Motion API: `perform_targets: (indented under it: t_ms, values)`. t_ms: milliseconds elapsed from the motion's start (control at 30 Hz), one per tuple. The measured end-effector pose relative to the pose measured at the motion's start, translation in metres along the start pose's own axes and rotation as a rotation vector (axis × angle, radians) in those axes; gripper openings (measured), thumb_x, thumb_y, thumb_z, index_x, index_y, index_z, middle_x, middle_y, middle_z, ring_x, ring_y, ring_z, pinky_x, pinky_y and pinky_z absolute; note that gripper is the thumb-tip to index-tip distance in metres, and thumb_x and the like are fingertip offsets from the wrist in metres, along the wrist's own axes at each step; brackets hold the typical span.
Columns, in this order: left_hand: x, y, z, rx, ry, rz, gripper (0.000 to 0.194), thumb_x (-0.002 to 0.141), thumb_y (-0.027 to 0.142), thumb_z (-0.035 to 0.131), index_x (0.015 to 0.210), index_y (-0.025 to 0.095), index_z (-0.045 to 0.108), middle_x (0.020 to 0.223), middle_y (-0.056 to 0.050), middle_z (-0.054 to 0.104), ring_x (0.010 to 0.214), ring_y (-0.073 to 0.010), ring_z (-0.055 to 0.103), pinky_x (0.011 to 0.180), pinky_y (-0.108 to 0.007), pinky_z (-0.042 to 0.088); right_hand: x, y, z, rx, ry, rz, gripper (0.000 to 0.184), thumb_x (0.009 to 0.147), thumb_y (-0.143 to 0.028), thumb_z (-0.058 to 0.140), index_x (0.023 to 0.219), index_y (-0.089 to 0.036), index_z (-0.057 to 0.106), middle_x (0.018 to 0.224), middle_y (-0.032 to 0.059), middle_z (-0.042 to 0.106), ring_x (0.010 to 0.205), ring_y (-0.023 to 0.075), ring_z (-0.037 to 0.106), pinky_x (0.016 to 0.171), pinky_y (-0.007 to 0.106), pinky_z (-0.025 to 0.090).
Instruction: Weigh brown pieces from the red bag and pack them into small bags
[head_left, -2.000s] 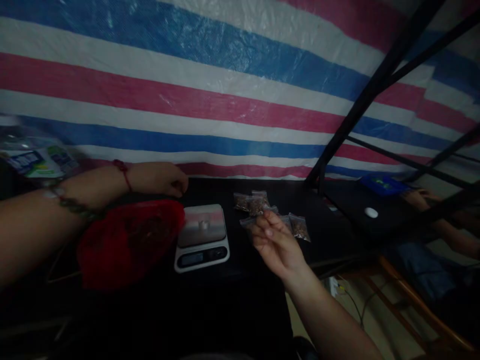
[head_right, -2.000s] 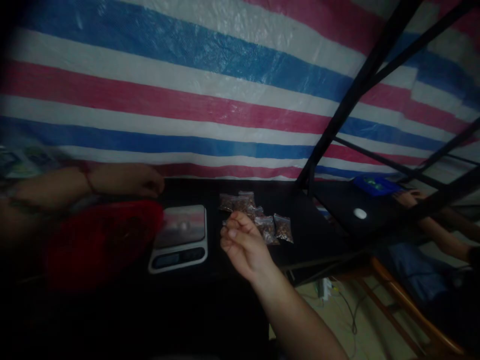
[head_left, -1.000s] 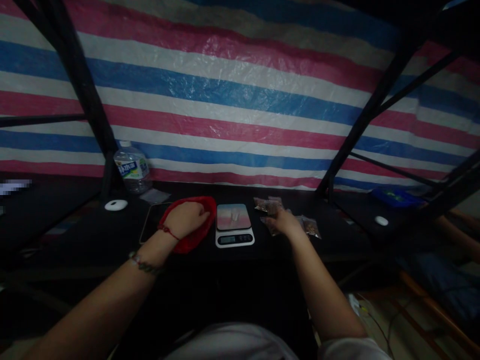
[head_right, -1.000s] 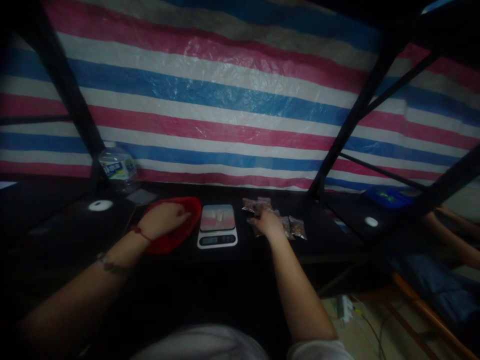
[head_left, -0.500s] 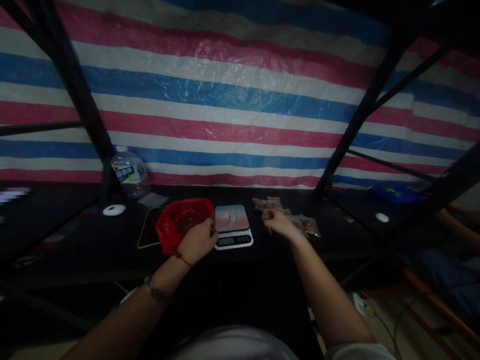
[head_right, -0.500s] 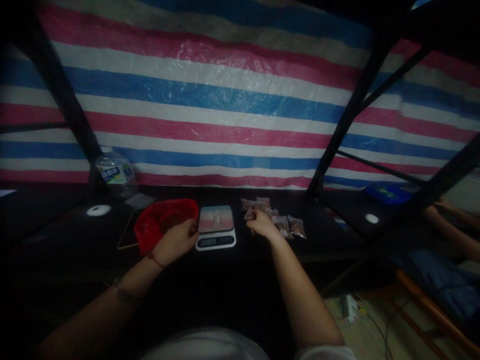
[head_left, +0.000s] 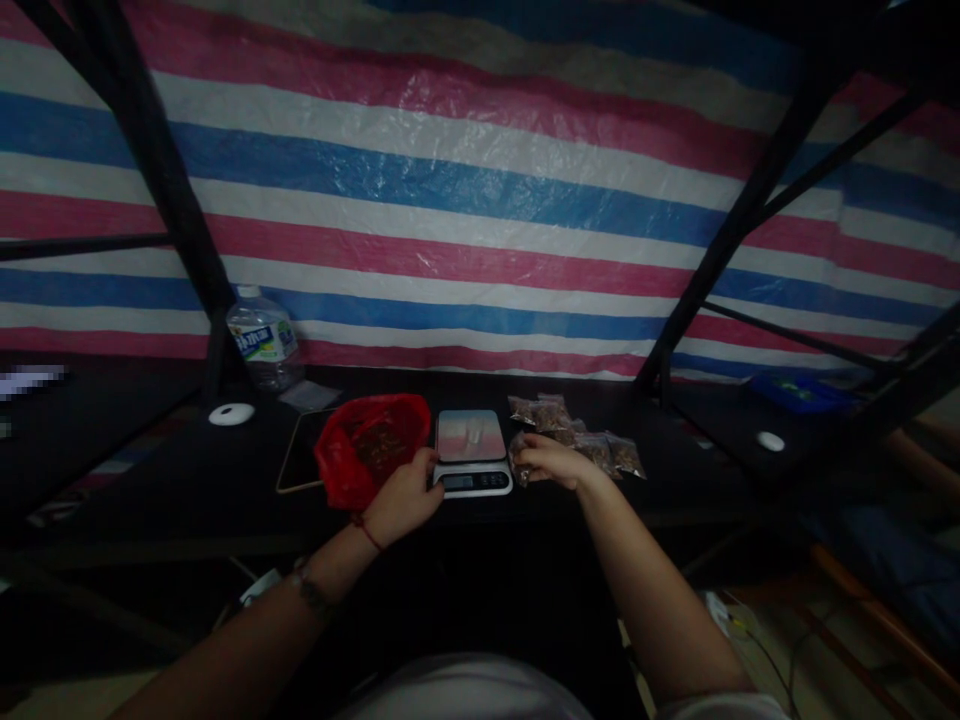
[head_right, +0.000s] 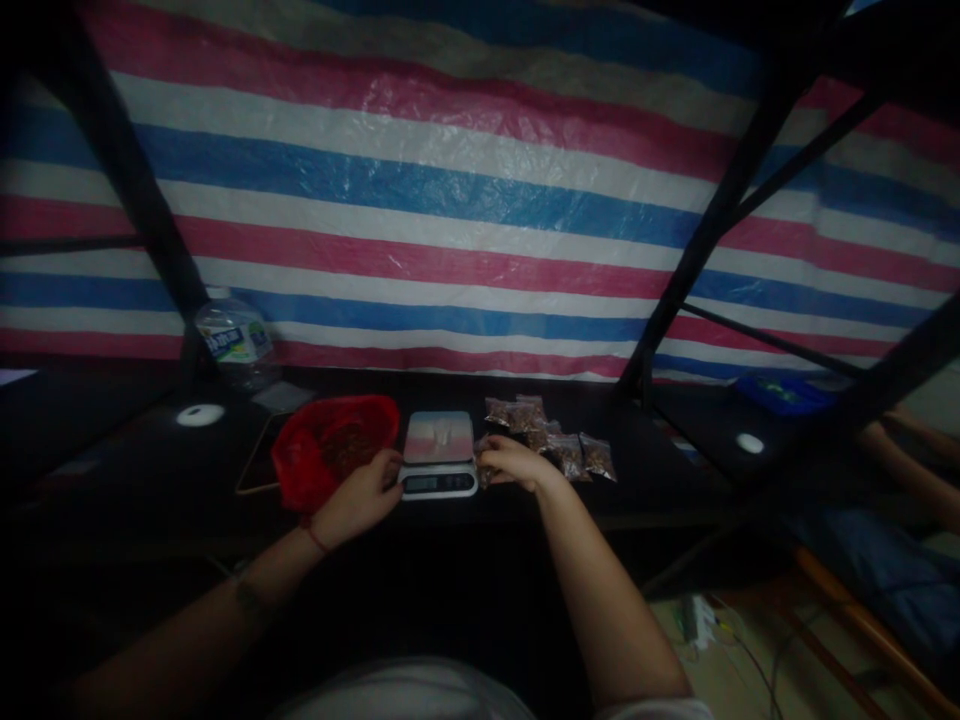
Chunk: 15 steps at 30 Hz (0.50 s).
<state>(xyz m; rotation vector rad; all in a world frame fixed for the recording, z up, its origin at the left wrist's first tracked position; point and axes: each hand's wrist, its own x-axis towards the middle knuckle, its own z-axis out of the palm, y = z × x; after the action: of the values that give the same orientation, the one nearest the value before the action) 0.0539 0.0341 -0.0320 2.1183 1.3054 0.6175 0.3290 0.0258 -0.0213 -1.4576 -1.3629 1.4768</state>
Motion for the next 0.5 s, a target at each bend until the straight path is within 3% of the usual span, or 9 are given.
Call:
perform_targets:
  t_ms: [100, 200, 267, 333, 500]
  values:
    - [-0.004, 0.004, 0.004, -0.061, 0.091, 0.078, 0.036, 0.076, 0.018, 0.055, 0.112, 0.017, 0.053, 0.109, -0.012, 0.066, 0.103, -0.0239, 0.063, 0.09, -0.034, 0.048, -0.012, -0.015, 0.001, -0.18, 0.042, -0.123, 0.025, 0.069, -0.02, 0.059, 0.093, -0.017, 0.057, 0.083, -0.0007, 0.061, 0.075, 0.0131, 0.059, 0.065, 0.025, 0.048]
    - [-0.011, 0.015, 0.002, -0.173, 0.155, 0.162, 0.026, 0.079, 0.026, 0.054, 0.103, 0.017, 0.057, 0.105, -0.011, 0.064, 0.096, -0.0218, 0.062, 0.085, -0.033, 0.049, -0.027, -0.032, 0.016, -0.352, 0.074, -0.376, 0.032, 0.067, -0.013, 0.06, 0.099, -0.017, 0.059, 0.089, 0.0008, 0.062, 0.081, 0.0155, 0.059, 0.074, 0.028, 0.047]
    - [-0.017, 0.022, 0.0, -0.307, 0.064, 0.176, 0.02, 0.084, 0.034, 0.05, 0.087, 0.017, 0.059, 0.085, -0.006, 0.065, 0.077, -0.0179, 0.062, 0.072, -0.029, 0.05, -0.034, -0.04, 0.034, -0.491, 0.106, -0.529, 0.041, 0.066, -0.008, 0.061, 0.106, -0.019, 0.059, 0.099, 0.0031, 0.063, 0.089, 0.0178, 0.058, 0.081, 0.031, 0.045]
    - [-0.02, 0.026, -0.002, -0.453, -0.04, 0.171, 0.028, 0.085, 0.042, 0.048, 0.076, 0.017, 0.057, 0.07, -0.002, 0.06, 0.062, -0.0136, 0.057, 0.06, -0.025, 0.046, -0.038, -0.045, 0.053, -0.636, 0.137, -0.645, 0.045, 0.065, -0.006, 0.062, 0.108, -0.019, 0.061, 0.103, 0.0054, 0.062, 0.095, 0.0201, 0.056, 0.086, 0.034, 0.043]
    - [-0.017, 0.022, -0.003, -0.572, -0.128, 0.087, 0.031, 0.077, 0.046, 0.058, 0.071, 0.015, 0.057, 0.065, 0.0, 0.058, 0.054, -0.0105, 0.053, 0.051, -0.022, 0.041, -0.033, -0.039, 0.083, -0.759, 0.054, -0.713, 0.043, 0.072, -0.011, 0.066, 0.113, -0.021, 0.061, 0.103, 0.0071, 0.062, 0.097, 0.0208, 0.055, 0.086, 0.034, 0.043]
